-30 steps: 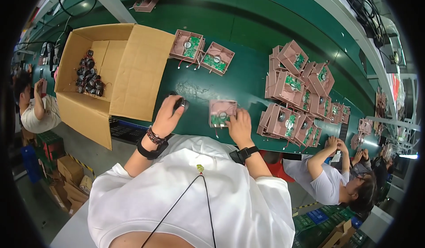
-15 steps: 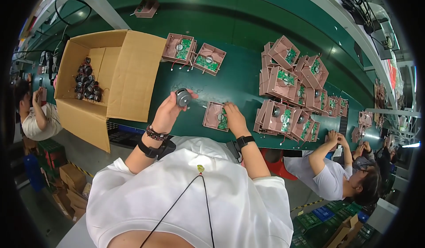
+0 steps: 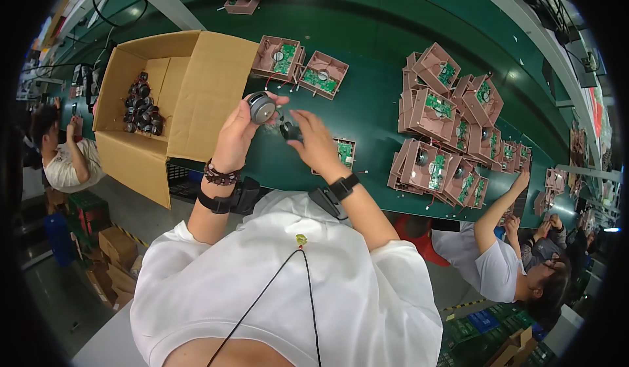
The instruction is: The person picks up a speaker from a box, places it into a plastic housing, and presses it into position. They then route the speaker wires through the housing, connect the wire terminal to the circuit board, and place the assembled unit onto a stack.
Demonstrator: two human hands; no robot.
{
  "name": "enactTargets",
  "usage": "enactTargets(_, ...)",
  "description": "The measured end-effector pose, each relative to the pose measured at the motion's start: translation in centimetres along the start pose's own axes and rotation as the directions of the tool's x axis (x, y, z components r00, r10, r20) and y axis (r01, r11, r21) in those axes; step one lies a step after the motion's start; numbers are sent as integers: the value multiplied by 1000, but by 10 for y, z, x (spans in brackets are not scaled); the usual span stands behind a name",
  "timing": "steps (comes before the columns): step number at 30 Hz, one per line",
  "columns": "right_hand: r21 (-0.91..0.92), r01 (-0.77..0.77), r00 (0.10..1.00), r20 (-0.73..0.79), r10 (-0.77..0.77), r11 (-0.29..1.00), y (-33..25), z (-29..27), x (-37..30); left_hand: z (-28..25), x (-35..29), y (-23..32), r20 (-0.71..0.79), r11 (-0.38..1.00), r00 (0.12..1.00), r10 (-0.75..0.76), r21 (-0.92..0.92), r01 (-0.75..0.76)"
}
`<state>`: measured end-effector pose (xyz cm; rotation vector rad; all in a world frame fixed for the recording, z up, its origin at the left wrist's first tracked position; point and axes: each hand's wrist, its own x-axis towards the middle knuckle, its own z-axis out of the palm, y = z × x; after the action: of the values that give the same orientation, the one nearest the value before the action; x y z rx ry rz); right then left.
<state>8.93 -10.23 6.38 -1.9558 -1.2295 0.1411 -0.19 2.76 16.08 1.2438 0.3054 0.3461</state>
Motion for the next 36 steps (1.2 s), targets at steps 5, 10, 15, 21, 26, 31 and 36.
enactTargets(5,539,-457,884,364,294,707,11,47,31,-19,17,-12,-51,984,986,-156,-93,151)
enactTargets(10,617,-392,920,255,298,682,20,58,23,-36,0,-4,-141,975,989,-33,-222,1)
enactTargets(15,670,-499,864,431,260,550,40,58,12,-70,-6,1,-252,930,967,34,-346,-122)
enactTargets(21,361,-72,987,161,13,930,7,46,34,-49,-5,-14,-221,916,975,22,-386,-108)
enactTargets(26,152,-245,927,326,185,958,24,25,21,-38,-9,-18,-185,913,978,97,-374,-161)
enactTargets(31,460,-521,770,616,164,719,26,-7,-4,-35,-14,-24,-136,971,978,159,-160,-180)
enactTargets(36,699,-713,699,715,34,-47,-14,-42,-27,-21,-26,-41,283,739,927,245,565,-368)
